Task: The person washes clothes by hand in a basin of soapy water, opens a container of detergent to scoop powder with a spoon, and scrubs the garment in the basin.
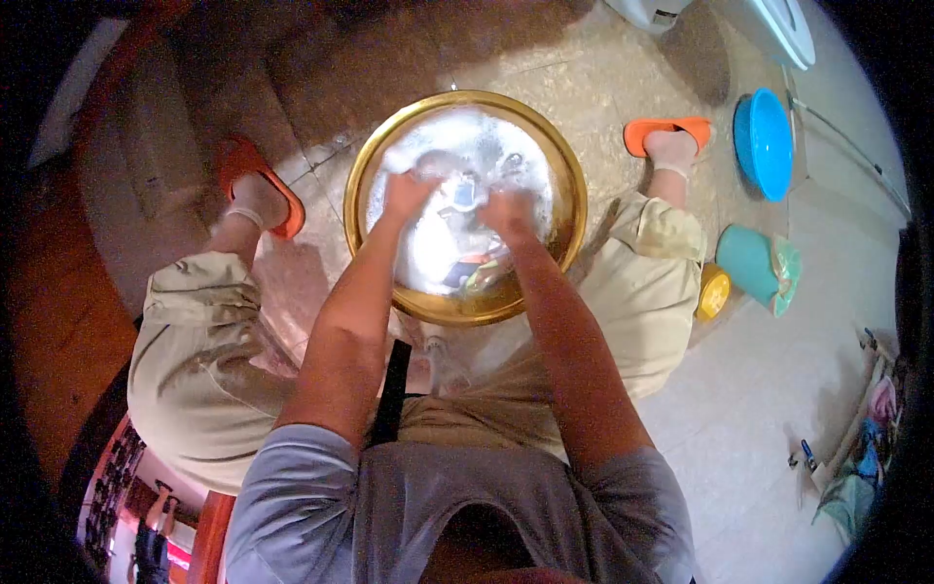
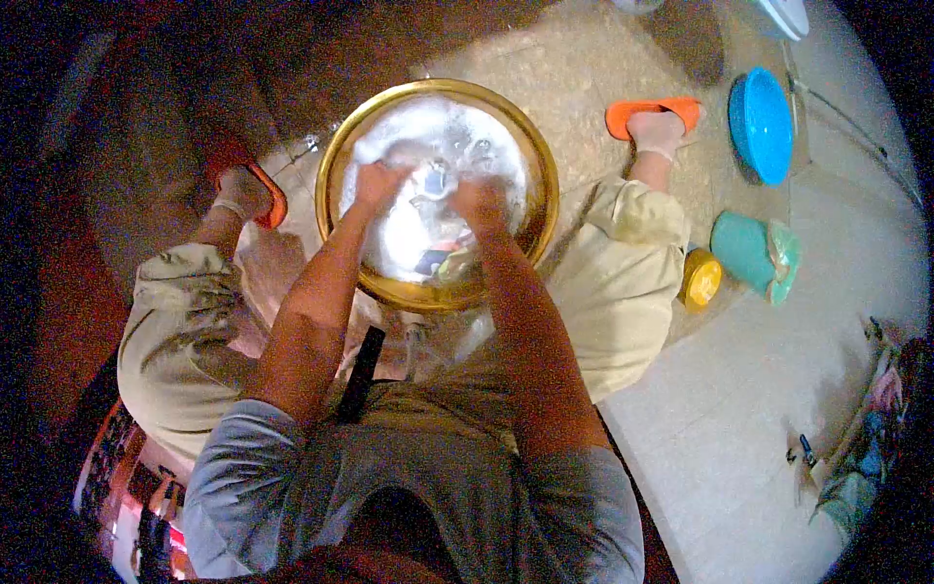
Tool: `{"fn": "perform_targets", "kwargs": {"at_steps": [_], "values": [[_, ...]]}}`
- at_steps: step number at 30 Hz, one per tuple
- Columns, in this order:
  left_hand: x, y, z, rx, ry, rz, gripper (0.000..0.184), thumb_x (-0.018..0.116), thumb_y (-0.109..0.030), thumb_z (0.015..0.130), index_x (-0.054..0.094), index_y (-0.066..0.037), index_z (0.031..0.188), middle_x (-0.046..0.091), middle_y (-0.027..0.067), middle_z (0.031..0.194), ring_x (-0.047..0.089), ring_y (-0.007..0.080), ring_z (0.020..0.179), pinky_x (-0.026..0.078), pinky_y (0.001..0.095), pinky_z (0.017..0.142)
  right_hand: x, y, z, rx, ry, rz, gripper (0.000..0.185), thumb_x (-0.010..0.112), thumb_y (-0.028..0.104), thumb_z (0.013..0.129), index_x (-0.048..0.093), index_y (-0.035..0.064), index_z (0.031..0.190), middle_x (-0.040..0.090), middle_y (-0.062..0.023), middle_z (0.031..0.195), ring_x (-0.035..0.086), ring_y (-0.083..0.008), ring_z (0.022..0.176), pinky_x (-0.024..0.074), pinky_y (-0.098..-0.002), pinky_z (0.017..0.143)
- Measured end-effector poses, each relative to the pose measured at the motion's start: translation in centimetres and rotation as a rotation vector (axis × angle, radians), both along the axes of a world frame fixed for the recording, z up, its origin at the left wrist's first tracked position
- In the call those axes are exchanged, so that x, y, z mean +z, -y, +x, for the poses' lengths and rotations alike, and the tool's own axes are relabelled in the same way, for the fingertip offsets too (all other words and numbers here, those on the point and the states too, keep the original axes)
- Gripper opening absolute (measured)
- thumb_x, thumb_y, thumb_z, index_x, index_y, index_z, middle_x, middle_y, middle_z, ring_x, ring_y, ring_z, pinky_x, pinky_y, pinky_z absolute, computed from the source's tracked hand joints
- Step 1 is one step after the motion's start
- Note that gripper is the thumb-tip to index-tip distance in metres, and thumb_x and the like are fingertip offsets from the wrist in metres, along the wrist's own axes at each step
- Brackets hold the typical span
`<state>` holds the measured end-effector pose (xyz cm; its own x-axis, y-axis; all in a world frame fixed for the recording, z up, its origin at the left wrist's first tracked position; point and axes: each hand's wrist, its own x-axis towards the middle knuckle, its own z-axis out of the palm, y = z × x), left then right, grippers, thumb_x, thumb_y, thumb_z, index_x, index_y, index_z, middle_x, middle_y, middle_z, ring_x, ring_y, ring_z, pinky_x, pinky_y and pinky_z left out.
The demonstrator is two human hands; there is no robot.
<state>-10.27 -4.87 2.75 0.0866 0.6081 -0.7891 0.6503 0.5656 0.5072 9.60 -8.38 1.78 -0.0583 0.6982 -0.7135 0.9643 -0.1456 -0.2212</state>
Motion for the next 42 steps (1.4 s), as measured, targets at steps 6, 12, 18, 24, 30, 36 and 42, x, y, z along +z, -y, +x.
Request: {"fn": "perform_targets", "kwargs": {"at_steps": [6, 12, 18, 24, 30, 36, 42], "values": [[-1.8, 1.8, 3.0, 1.148, 1.248, -0.430, 0.047, 0.057, -0.043, 0.083, 0.055, -0.006, 0.113, 0.063, 0.0130, 0.098, 0.062, 0.0297, 0.081, 0.052, 0.0395, 0.070, 7.1, 2.8, -4.5, -0.079, -0.639, 0.608, 0.038, 0.065, 0.018, 0.066, 0.063, 0.0096, 0.103, 0.051, -0.0191, 0.117, 0.049, -0.0363, 0.104, 0.0436, -0.0433, 0.086], [-1.4, 5.0, 5.3, 1.253, 1.538, -0.434, 0.039, 0.050, -0.033, 0.087, 0.052, -0.004, 0.113, 0.059, 0.0157, 0.101, 0.060, 0.0272, 0.086, 0.052, 0.0390, 0.074, 14.0, 6.3, -7.1, 0.102, -0.531, 0.740, 0.039, 0.065, 0.021, 0.066, 0.060, 0.0115, 0.103, 0.052, -0.0183, 0.106, 0.049, -0.0387, 0.099, 0.0439, -0.0466, 0.082], [4.8, 6.2, 5.3, 1.149, 0.896, -0.131, 0.025, 0.049, -0.014, 0.085, 0.055, -0.002, 0.107, 0.059, 0.0147, 0.098, 0.060, 0.0228, 0.086, 0.052, 0.0357, 0.077, 9.5, 3.0, -3.2, -0.372, -0.399, 0.610, 0.032, 0.058, 0.030, 0.076, 0.061, 0.0045, 0.095, 0.058, -0.0204, 0.098, 0.056, -0.0375, 0.089, 0.0452, -0.0450, 0.078], [9.6, 2.5, 0.7, 0.648, 1.037, 0.028, 0.017, 0.053, -0.004, 0.080, 0.060, 0.000, 0.095, 0.062, 0.0091, 0.087, 0.061, 0.0177, 0.080, 0.052, 0.0303, 0.074, 11.6, 3.6, 0.4, -0.561, -0.715, 0.322, 0.030, 0.053, 0.019, 0.079, 0.060, 0.0007, 0.101, 0.060, -0.0156, 0.100, 0.058, -0.0284, 0.093, 0.0433, -0.0367, 0.086], [12.1, 0.8, -3.5, 0.593, 0.719, 0.260, 0.026, 0.055, -0.004, 0.082, 0.060, -0.005, 0.108, 0.063, 0.0056, 0.095, 0.060, 0.0145, 0.083, 0.049, 0.0271, 0.071, 12.3, 4.5, 2.5, -0.441, -0.905, 0.742, 0.026, 0.053, 0.004, 0.081, 0.057, 0.0007, 0.106, 0.059, -0.0080, 0.106, 0.056, -0.0152, 0.095, 0.0426, -0.0257, 0.085], [13.1, 0.2, -5.8, 0.761, 0.854, 0.334, 0.030, 0.056, -0.006, 0.084, 0.057, -0.005, 0.113, 0.062, 0.0045, 0.095, 0.059, 0.0130, 0.082, 0.049, 0.0262, 0.068, 20.4, 4.7, 2.1, -0.908, -1.385, 0.445, 0.017, 0.055, 0.004, 0.083, 0.052, 0.0021, 0.101, 0.059, -0.0048, 0.094, 0.054, -0.0102, 0.084, 0.0434, -0.0247, 0.078], [14.4, -0.6, -7.0, 0.582, 0.606, 0.470, 0.034, 0.055, -0.008, 0.084, 0.056, -0.010, 0.118, 0.062, 0.0053, 0.101, 0.059, 0.0146, 0.086, 0.049, 0.0279, 0.073, 23.4, 4.5, 1.2, -0.891, -1.477, 0.508, 0.019, 0.052, 0.002, 0.085, 0.051, 0.0016, 0.104, 0.059, -0.0045, 0.096, 0.054, -0.0097, 0.088, 0.0437, -0.0256, 0.080]]}}
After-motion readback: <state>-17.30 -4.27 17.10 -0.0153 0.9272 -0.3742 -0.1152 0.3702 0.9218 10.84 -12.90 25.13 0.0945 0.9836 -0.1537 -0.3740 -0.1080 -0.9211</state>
